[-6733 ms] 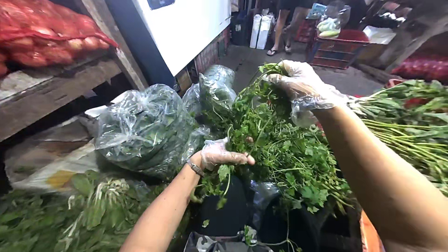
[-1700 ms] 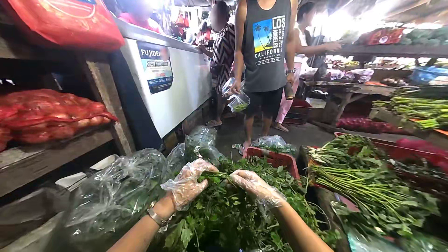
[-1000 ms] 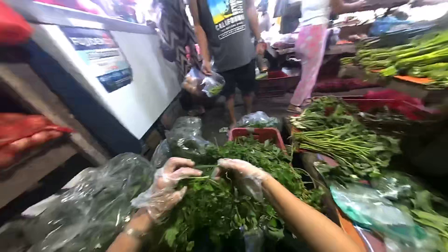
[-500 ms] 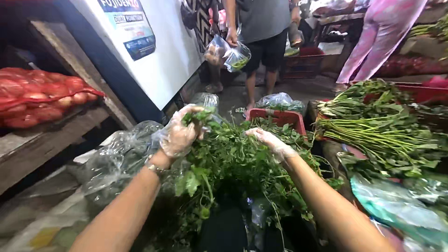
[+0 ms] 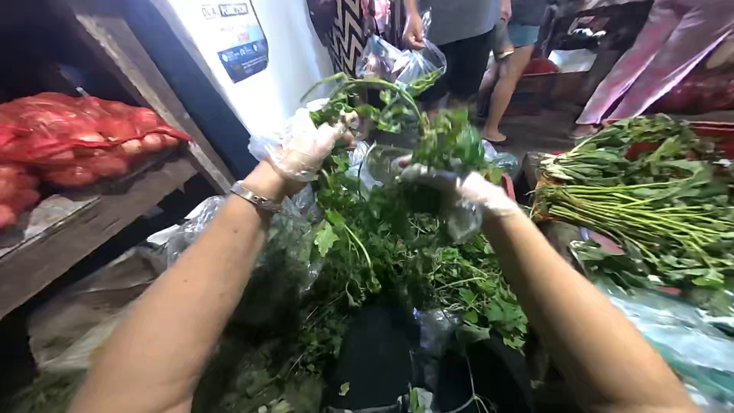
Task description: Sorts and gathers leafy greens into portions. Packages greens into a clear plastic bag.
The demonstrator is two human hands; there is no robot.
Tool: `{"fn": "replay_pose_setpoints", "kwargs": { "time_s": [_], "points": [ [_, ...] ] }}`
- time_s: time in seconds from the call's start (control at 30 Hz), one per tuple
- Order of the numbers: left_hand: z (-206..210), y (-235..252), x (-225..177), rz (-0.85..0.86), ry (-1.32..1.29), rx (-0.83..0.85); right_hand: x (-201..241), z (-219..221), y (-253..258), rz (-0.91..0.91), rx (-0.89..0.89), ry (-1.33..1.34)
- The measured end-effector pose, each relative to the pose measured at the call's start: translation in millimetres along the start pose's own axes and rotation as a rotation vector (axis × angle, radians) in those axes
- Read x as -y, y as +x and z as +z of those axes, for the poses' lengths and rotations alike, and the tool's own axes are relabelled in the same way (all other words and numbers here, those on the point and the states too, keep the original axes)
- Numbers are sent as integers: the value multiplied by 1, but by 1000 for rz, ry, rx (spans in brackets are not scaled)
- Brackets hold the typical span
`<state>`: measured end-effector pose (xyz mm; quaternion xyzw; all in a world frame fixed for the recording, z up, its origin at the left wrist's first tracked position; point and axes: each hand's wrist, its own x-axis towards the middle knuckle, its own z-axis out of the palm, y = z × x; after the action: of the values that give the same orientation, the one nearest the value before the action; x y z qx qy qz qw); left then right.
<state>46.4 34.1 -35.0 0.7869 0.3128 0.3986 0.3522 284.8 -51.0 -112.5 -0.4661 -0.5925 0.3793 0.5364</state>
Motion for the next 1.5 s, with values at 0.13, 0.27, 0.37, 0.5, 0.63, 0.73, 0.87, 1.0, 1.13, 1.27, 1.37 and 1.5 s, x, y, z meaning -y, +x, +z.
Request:
{"fn": "replay_pose_setpoints", "kwargs": {
  "time_s": [0.13, 0.27, 0.37, 0.5, 0.63, 0.73, 0.87, 1.0, 1.13, 1.27, 1.37, 1.5],
  "points": [
    [-16, -4, 17, -160, 49, 108, 40, -8, 17, 203, -107, -146],
    [-15, -11, 41, -117, 233, 347, 28, -11, 22, 127, -99, -124],
    [-12, -21, 58, -84, 195, 395, 39, 1, 1, 148, -53, 359],
    [9, -38, 61, -277, -289, 359, 38, 7, 2, 152, 26, -65],
    [-15, -44, 66, -275, 302, 568, 33, -1, 9, -18, 35, -438],
    [-44, -38, 87, -245, 514, 511, 47, -23, 13, 94, 145, -383],
    [5, -38, 51, 53, 532, 255, 44, -5, 25, 139, 283, -410],
    [33, -40, 32, -79, 594, 228, 45, 3, 28, -96, 306, -550],
    [26, -32, 50, 10, 538, 64, 32, -15, 27, -37, 237, -1122],
    [27, -37, 45, 7, 477, 11, 19, -3, 27, 98, 333, -960],
    [23, -36, 46, -38, 328, -24, 27, 10, 19, 198, 318, -648],
    [21, -41, 72, -141, -272, -31, 41, 2, 19, 147, 278, -374]
  ]
}}
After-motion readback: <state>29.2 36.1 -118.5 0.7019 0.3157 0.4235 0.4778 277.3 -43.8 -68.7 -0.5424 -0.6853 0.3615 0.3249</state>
